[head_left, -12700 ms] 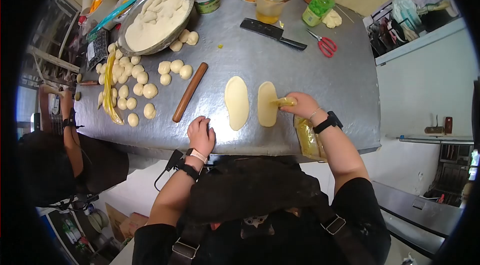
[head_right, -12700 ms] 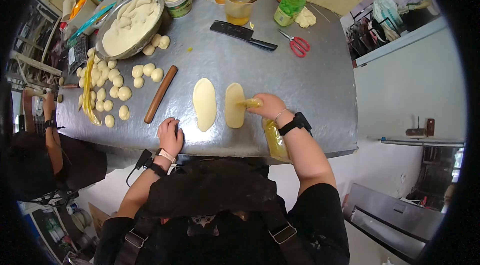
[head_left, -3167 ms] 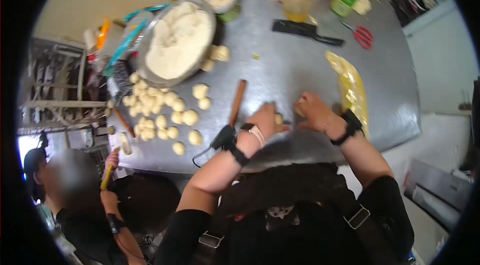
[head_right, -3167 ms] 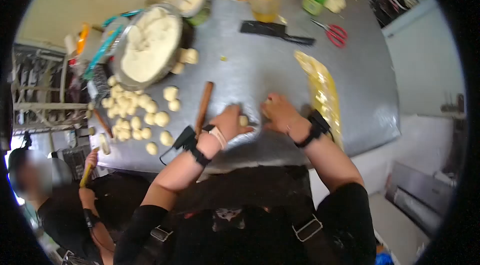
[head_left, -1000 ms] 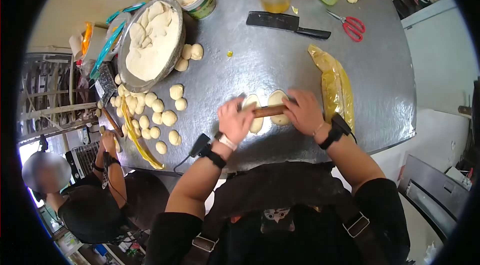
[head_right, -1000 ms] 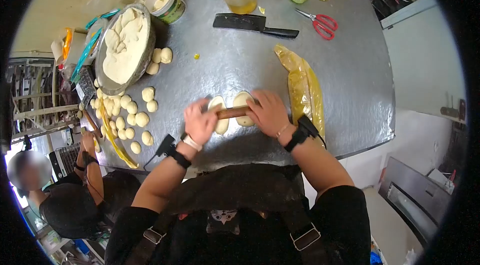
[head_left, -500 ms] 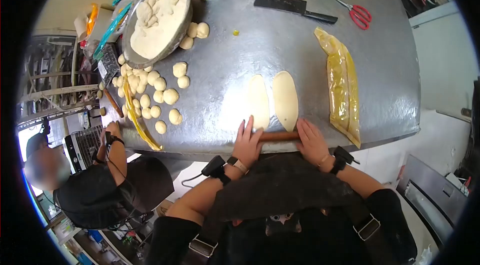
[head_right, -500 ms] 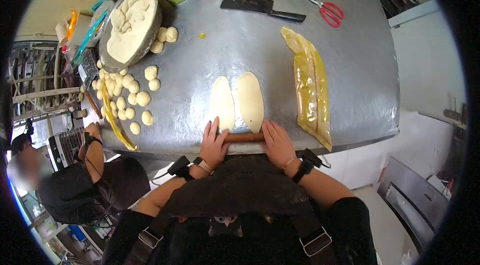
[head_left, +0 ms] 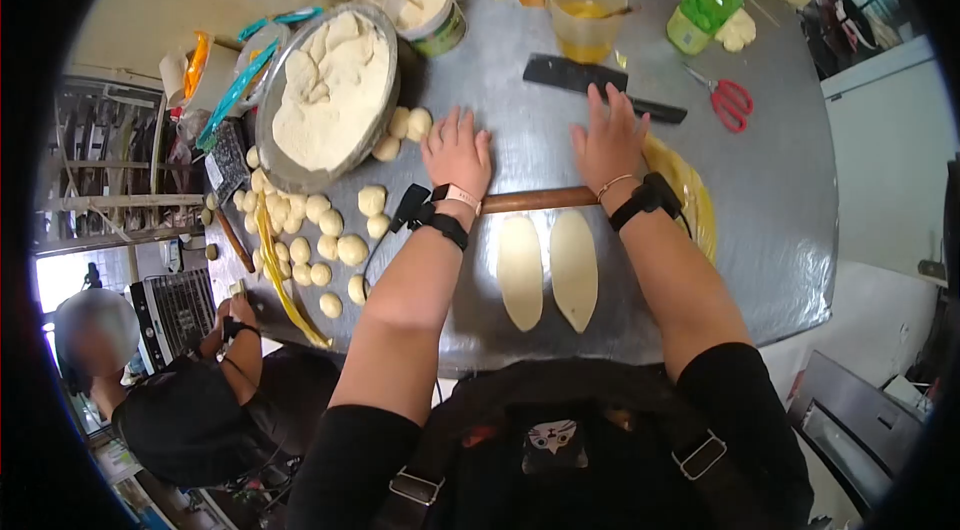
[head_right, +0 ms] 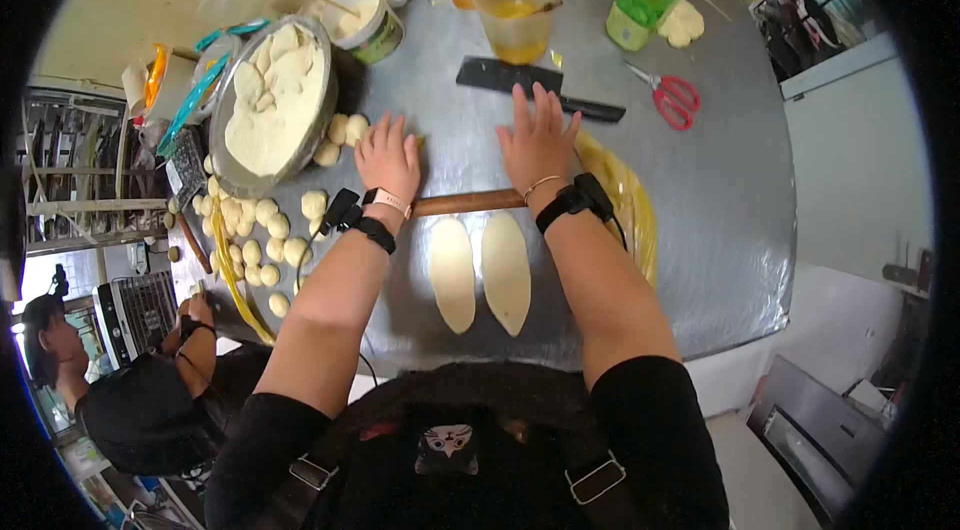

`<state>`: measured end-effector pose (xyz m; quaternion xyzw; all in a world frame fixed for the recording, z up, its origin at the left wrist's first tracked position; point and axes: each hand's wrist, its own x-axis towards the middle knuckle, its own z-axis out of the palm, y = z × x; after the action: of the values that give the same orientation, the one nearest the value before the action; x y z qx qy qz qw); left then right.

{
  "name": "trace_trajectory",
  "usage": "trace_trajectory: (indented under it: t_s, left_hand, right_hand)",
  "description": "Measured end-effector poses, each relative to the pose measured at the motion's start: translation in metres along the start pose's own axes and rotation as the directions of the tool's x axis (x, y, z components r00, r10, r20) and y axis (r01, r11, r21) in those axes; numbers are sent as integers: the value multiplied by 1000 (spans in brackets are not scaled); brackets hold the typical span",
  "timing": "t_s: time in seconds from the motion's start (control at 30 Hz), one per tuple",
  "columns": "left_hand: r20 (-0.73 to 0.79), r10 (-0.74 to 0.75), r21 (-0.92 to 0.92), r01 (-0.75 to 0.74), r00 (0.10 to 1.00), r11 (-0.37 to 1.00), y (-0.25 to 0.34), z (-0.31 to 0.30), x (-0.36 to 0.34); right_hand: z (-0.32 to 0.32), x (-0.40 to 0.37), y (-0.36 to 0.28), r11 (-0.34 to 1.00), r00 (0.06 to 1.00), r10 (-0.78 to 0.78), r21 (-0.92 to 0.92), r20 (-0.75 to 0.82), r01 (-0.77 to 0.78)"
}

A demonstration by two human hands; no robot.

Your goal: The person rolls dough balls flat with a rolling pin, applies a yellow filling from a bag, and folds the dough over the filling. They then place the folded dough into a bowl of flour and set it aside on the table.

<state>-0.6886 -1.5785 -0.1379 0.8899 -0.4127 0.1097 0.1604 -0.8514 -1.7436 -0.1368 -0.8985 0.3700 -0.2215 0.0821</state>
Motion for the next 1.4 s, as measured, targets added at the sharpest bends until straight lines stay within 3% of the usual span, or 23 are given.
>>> trace_trajectory:
  t_s: [0.07,0.17,0.23,0.27,0.4,0.5,0.6,0.8,0.9,1.0,1.1,1.2,1.3,1.4]
  left_hand:
    - [-26,51,-184,-55,998,981,-11,1,29]
    - [-76,128,-212,-142,989,967,-21,-29,-8]
    - [5,97,-251,-93,995,964,-32,-38,-43]
    - [52,81,-265,-65,995,962,-35,-47,-69]
    - [107,-18,-309,51,994,950,-41,-70,-142]
    - [129,-44,-359,88,991,929,-42,-87,-179]
    - [184,-58,-388,127,981,913,-45,-98,-212]
    - [269,-129,-348,222,954,911,-40,-94,-261]
    - [179,-68,-332,126,981,935,-38,-89,-271]
    - [157,-67,-313,114,985,943,-41,-83,-272]
    - [147,-86,-307,128,985,943,-40,-81,-272]
    - [161,-100,-303,146,982,942,-39,-84,-273]
    - [159,-120,-304,164,980,939,-37,-85,-271]
    - [160,-128,-305,172,979,937,-37,-85,-273]
  right_hand:
    - [-2,44,23,993,997,64,99,-34,-60]
    - [-73,25,51,937,965,198,258,169,-237]
    - [-81,-21,69,928,887,358,-219,291,-302]
    - [-82,-45,82,933,871,357,-177,338,-314]
    - [-79,-80,112,933,887,320,53,333,-356]
    - [-92,-88,113,906,771,323,56,549,-420]
    - [-116,-96,116,849,690,132,279,712,-450]
    - [-157,-108,77,768,636,-148,493,757,-408]
    - [-142,-109,70,607,502,-123,465,856,-645]
    - [-128,-108,71,705,579,-232,545,782,-454]
    - [-111,-105,62,640,491,-214,501,844,-582]
    - [-94,-98,50,816,329,-126,286,936,-502]
    - [-100,-100,36,835,411,-62,273,910,-478]
    - [-93,-105,40,743,346,-97,299,933,-598]
